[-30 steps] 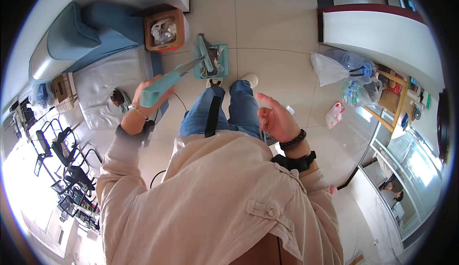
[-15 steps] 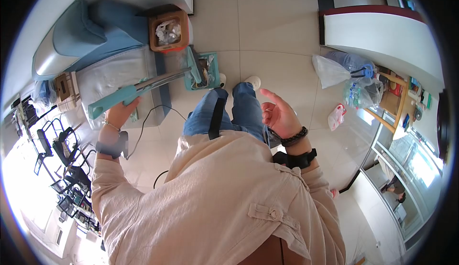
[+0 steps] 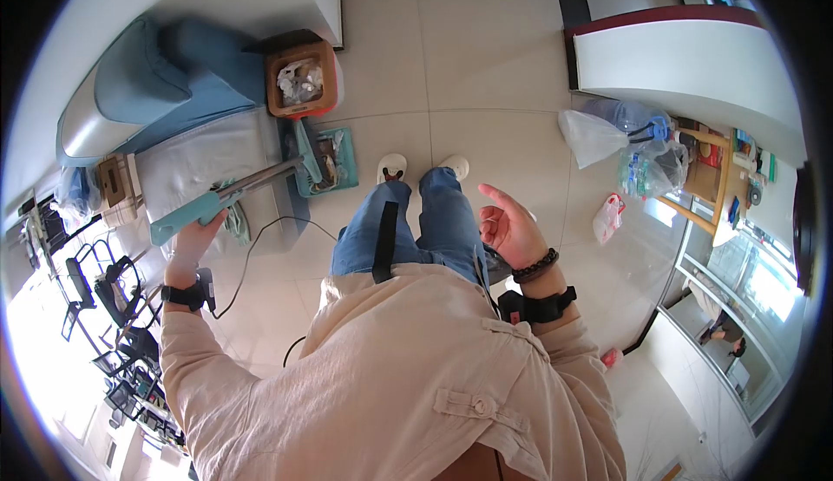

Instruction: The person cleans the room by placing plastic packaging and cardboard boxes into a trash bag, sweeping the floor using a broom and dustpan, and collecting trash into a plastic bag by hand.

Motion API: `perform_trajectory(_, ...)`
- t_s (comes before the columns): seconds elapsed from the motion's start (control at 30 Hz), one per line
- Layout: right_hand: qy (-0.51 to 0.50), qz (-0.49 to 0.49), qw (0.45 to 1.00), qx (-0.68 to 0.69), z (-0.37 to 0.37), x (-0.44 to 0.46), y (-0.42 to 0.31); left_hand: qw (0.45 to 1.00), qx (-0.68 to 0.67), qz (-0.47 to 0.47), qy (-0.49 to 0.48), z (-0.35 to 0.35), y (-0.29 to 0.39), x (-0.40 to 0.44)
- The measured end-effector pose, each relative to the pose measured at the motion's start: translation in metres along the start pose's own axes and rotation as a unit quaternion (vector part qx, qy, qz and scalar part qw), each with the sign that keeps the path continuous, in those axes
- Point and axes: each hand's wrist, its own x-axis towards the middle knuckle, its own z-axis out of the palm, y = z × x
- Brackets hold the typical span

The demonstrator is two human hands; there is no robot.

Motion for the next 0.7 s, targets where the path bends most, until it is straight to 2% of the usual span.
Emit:
perform_trajectory(0.07,0.012,-0.007,1.000,-0.009,-0.004,-0.004,0.003,1.000,-0.003,-0.011,0.005,0.008,-0.011,-0.001)
perform_trajectory(0.13,0.029,-0.052,0.997,-0.055,-0.012,-0.007,0.004,1.000,-0.004,-0.015,0.007,0.018,-0.030,-0.002)
perform_trajectory(0.2,0.028,-0.097,0.991,-0.084,-0.006,-0.021,-0.001,0.991,0.073,0.027,0.107,0.036,-0.051,-0.003)
perform_trajectory(0.27,-0.013,-0.176,0.973,-0.147,0.013,-0.052,-0.013,0.997,0.064,0.005,0.041,0.040,-0.030,-0.007)
perform_trajectory(0.3,-0.056,-0.259,0.939,-0.218,0.025,-0.076,-0.022,0.997,0.076,0.009,0.033,0.052,-0.047,-0.011)
perform_trajectory(0.33,-0.100,-0.335,0.891,-0.289,0.038,-0.102,-0.032,0.995,0.064,-0.003,0.075,0.052,-0.027,-0.017)
perform_trajectory(0.37,-0.199,-0.435,0.839,-0.260,0.053,-0.125,-0.043,0.995,0.064,0.011,0.070,0.057,-0.025,-0.018)
perform_trajectory(0.43,-0.282,-0.538,0.751,-0.260,0.060,-0.161,-0.053,0.975,0.144,-0.158,0.050,0.066,-0.030,-0.022)
perform_trajectory(0.47,-0.300,-0.557,0.726,-0.269,0.059,-0.179,-0.053,0.970,0.149,-0.183,0.062,0.075,-0.040,-0.031)
perform_trajectory(0.5,-0.298,-0.618,0.670,-0.284,0.059,-0.187,-0.054,0.976,0.136,-0.133,0.108,0.074,-0.042,-0.006)
perform_trajectory(0.6,-0.269,-0.671,0.622,-0.302,0.027,-0.219,-0.034,0.981,0.100,-0.095,0.138,0.087,-0.054,-0.034)
perform_trajectory(0.63,-0.249,-0.682,0.617,-0.304,0.016,-0.229,-0.024,0.977,0.118,-0.105,0.139,0.084,-0.044,-0.036)
perform_trajectory(0.7,-0.217,-0.704,0.600,-0.311,-0.007,-0.255,-0.008,0.923,0.283,-0.220,0.140,0.091,-0.017,-0.020)
